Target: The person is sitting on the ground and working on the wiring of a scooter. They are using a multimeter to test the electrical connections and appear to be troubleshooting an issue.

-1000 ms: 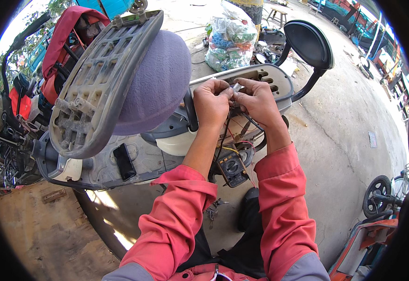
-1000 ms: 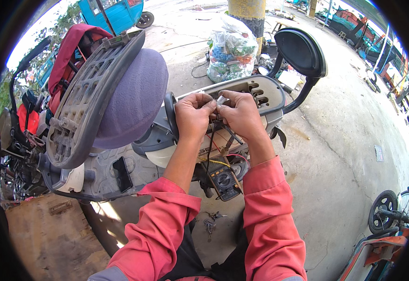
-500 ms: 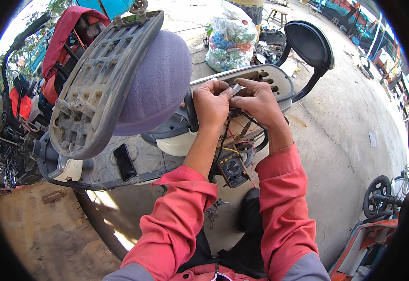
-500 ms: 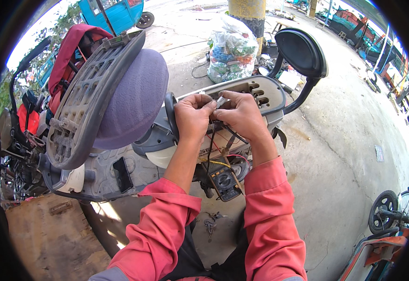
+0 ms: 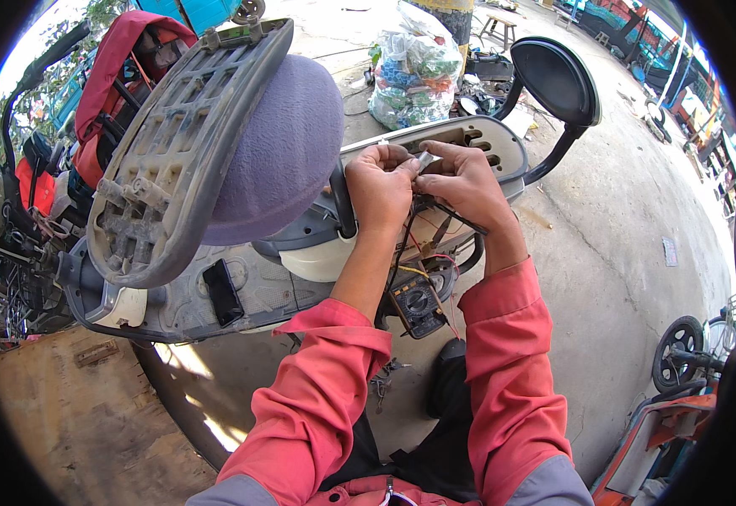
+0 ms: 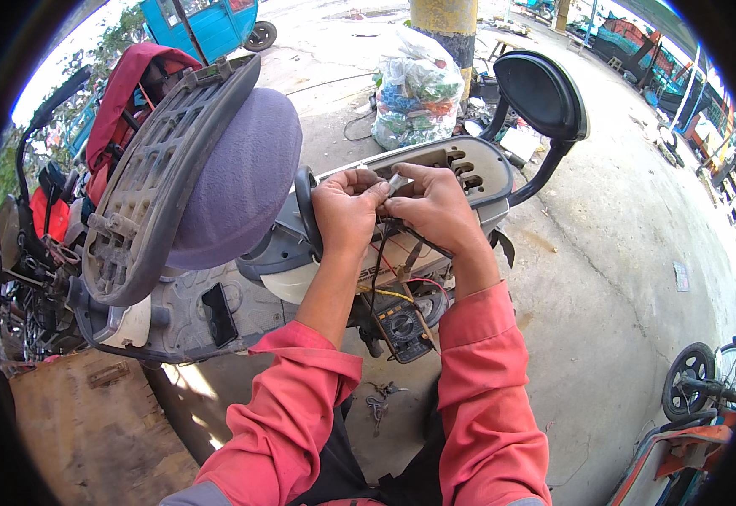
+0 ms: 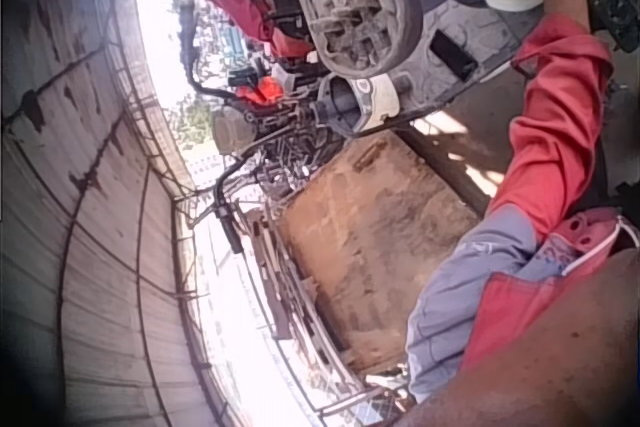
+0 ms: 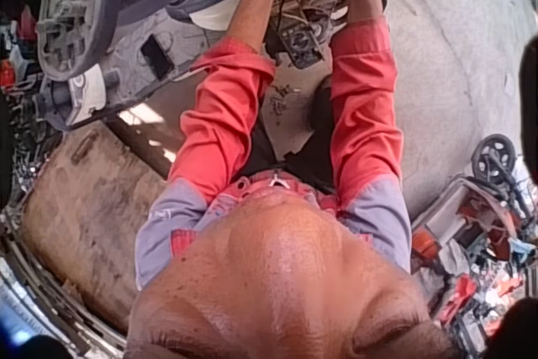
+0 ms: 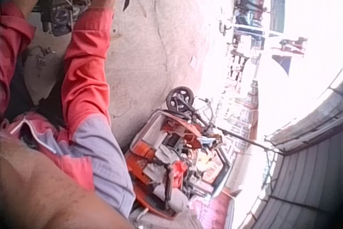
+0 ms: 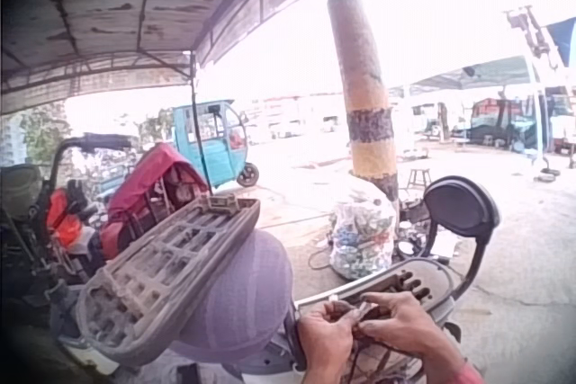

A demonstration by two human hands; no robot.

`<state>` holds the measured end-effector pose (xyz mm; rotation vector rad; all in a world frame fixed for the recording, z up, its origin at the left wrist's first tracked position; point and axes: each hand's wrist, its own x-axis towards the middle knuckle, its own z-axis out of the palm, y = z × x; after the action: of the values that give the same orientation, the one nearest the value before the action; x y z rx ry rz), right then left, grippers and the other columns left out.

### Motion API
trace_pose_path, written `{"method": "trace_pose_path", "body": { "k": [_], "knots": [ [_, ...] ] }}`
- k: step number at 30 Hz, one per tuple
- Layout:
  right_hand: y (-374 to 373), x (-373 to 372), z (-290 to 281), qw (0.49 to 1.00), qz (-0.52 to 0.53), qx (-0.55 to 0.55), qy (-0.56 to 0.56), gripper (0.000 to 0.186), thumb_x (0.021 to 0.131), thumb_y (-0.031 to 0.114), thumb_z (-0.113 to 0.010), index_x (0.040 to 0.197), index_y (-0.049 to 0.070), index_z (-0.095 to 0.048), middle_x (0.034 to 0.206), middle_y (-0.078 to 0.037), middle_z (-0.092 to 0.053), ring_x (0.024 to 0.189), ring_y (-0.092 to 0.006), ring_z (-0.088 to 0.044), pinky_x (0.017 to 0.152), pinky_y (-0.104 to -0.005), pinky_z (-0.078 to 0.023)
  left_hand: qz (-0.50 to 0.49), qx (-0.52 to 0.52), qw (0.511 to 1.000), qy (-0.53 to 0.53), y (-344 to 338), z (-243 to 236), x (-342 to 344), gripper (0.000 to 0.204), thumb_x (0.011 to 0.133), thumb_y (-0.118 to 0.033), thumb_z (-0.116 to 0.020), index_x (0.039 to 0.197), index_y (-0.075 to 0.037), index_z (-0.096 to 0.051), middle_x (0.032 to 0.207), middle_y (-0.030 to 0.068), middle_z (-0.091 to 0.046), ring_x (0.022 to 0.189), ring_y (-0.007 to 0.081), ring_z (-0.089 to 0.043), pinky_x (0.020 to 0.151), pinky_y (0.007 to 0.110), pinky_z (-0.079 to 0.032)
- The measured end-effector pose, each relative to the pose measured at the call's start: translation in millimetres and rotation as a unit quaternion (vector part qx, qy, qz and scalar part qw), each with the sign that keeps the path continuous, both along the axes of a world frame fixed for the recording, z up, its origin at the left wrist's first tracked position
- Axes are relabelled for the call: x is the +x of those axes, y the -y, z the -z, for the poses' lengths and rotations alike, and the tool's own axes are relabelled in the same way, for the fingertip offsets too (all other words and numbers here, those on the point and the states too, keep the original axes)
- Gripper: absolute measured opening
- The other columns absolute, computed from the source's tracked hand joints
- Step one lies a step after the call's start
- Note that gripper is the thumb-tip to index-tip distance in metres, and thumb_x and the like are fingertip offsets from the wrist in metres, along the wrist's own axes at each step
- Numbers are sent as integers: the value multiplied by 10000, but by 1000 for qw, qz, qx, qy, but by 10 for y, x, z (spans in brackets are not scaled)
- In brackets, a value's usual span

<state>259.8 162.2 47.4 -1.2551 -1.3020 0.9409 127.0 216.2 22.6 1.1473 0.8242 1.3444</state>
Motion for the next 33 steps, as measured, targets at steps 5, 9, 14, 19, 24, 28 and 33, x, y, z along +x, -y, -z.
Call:
{"method": "trace_pose_path", "body": {
  "k": [5, 9, 14, 19, 24, 28, 33],
  "knots": [
    [2, 40, 26, 1000, -14, -2, -16, 660, 778, 4, -681, 1371, -182, -460, 976, -177, -718, 865, -161, -701, 743, -260, -553, 4, 4, 1000, 11, 5, -18, 17, 105, 814, 104, -716, 859, 44, -643, 781, 93, -682, 610, 125, -647, 521, 255, -574],
    [25, -4, -39, 1000, -17, -6, -3, 672, 774, 0, -676, 1381, -180, -450, 951, -168, -719, 850, -151, -693, 746, -258, -554, -7, 11, 1000, 4, -6, -14, 13, 112, 808, 109, -719, 864, 48, -643, 782, 97, -682, 612, 127, -648, 513, 255, -572],
    [23, 2, -29, 1000, -20, -9, 4, 677, 786, -16, -683, 1404, -154, -444, 948, -140, -710, 830, -117, -669, 739, -241, -544, -4, 10, 1000, 4, -15, -9, 10, 118, 803, 111, -721, 867, 50, -643, 785, 98, -684, 620, 128, -652, 508, 257, -568],
    [14, 16, 8, 1000, -12, -3, -1, 663, 778, -6, -667, 1386, -167, -457, 922, -151, -720, 812, -126, -674, 712, -241, -542, -15, 28, 999, -34, 4, -19, 24, 125, 794, 111, -723, 867, 46, -645, 783, 90, -688, 630, 119, -652, 519, 250, -556],
    [12, 20, -5, 999, -19, -5, 30, 666, 783, -20, -683, 1395, -153, -456, 959, -129, -712, 829, -95, -653, 728, -233, -536, -39, 52, 996, -68, -8, 1, 23, 105, 767, 48, -767, 826, 31, -681, 739, 59, -695, 631, 99, -641, 573, 265, -514],
    [23, -12, -33, 999, -17, 1, 34, 655, 792, -17, -692, 1388, -158, -460, 975, -134, -715, 836, -101, -656, 731, -240, -541, -51, 74, 991, -100, -36, 18, 10, 120, 763, 29, -779, 837, 29, -685, 745, 72, -707, 635, 112, -649, 594, 273, -524],
    [0, -5, 28, 999, -9, 27, 25, 607, 791, -1, -705, 1343, -158, -506, 919, -129, -723, 797, -100, -652, 693, -241, -534, -42, 93, 983, -155, -15, -77, -8, 144, 777, 82, -745, 897, 42, -675, 793, 63, -702, 664, 85, -643, 603, 236, -535]
  ]
}}
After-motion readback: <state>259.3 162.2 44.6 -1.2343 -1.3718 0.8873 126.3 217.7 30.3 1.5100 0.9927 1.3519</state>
